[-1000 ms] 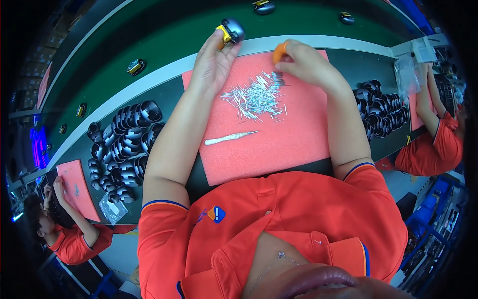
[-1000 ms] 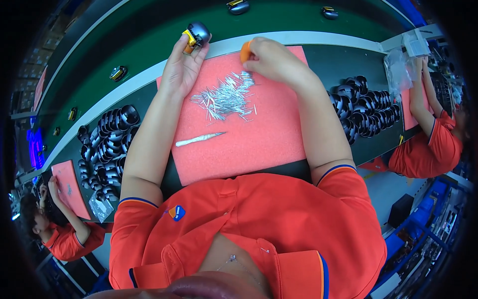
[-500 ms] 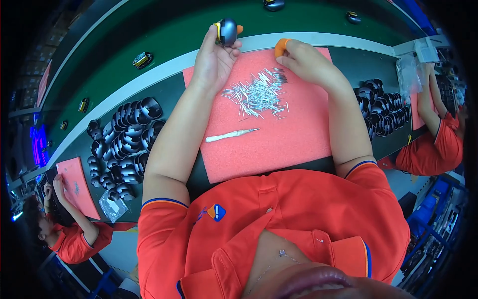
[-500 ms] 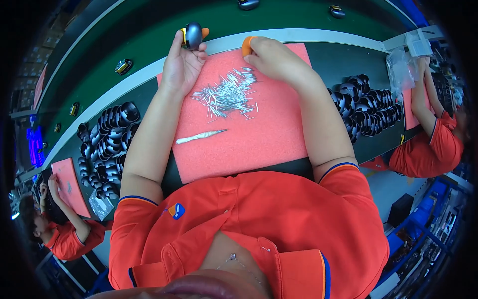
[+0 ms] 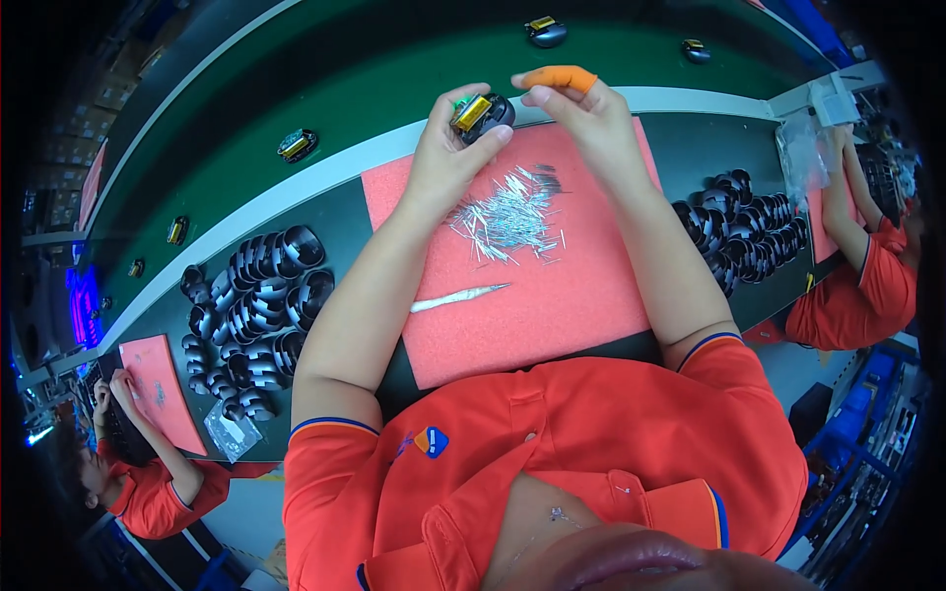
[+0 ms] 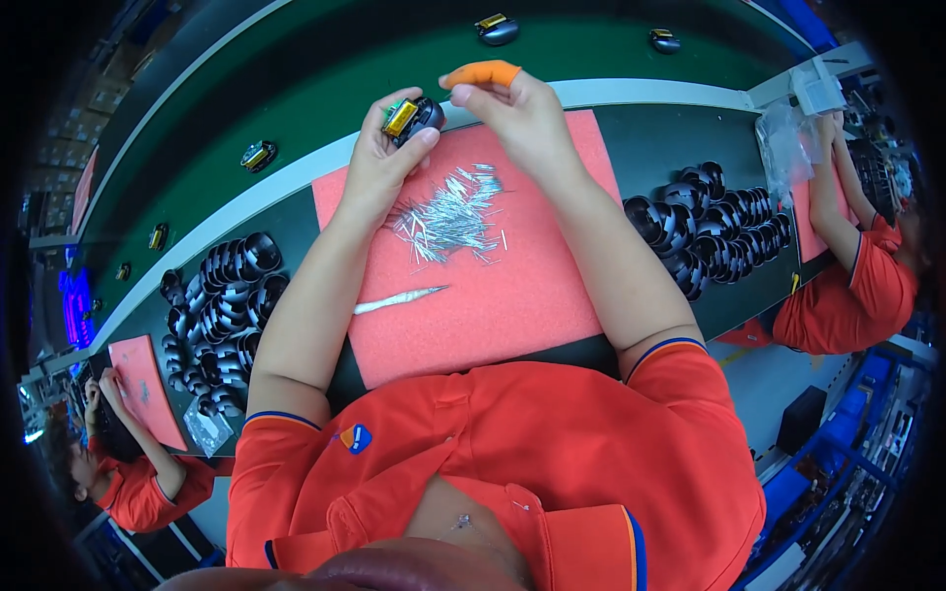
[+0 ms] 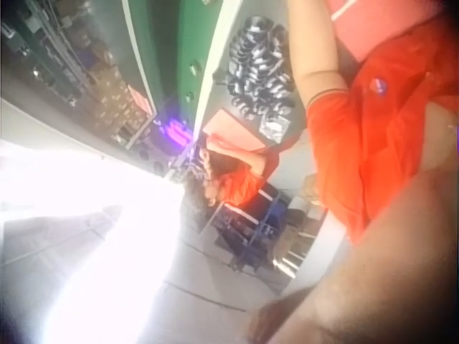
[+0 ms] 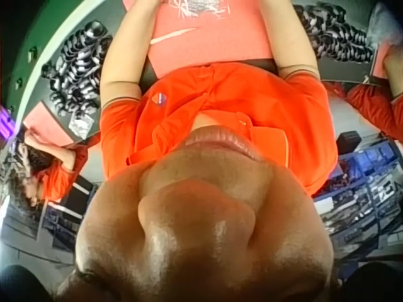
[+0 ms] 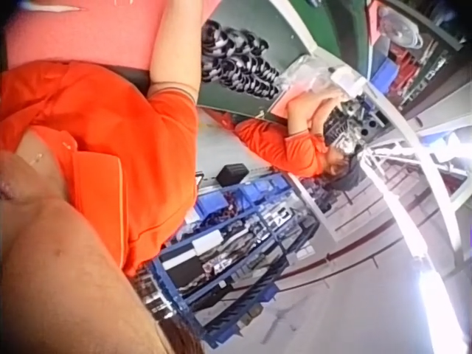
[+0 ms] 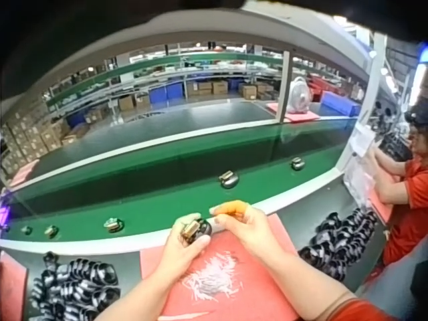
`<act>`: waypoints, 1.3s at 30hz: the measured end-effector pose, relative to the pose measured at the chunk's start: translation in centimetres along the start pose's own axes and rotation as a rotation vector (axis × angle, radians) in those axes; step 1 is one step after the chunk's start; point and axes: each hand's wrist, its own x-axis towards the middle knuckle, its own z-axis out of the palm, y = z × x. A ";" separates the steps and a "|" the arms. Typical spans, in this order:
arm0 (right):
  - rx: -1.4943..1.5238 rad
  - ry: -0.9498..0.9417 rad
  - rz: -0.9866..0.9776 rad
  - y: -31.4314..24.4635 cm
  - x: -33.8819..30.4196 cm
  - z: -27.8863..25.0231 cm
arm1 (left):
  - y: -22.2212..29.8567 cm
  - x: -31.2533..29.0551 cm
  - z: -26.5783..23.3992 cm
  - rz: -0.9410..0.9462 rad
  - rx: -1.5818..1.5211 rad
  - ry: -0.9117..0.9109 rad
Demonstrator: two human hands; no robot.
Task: The person assembles small electronic components and small parts into plastic housings by hand at a production line station.
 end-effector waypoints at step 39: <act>-0.395 0.003 -0.406 1.8 -1.6 3.1 | -1.8 0.2 -0.5 0.159 0.130 0.143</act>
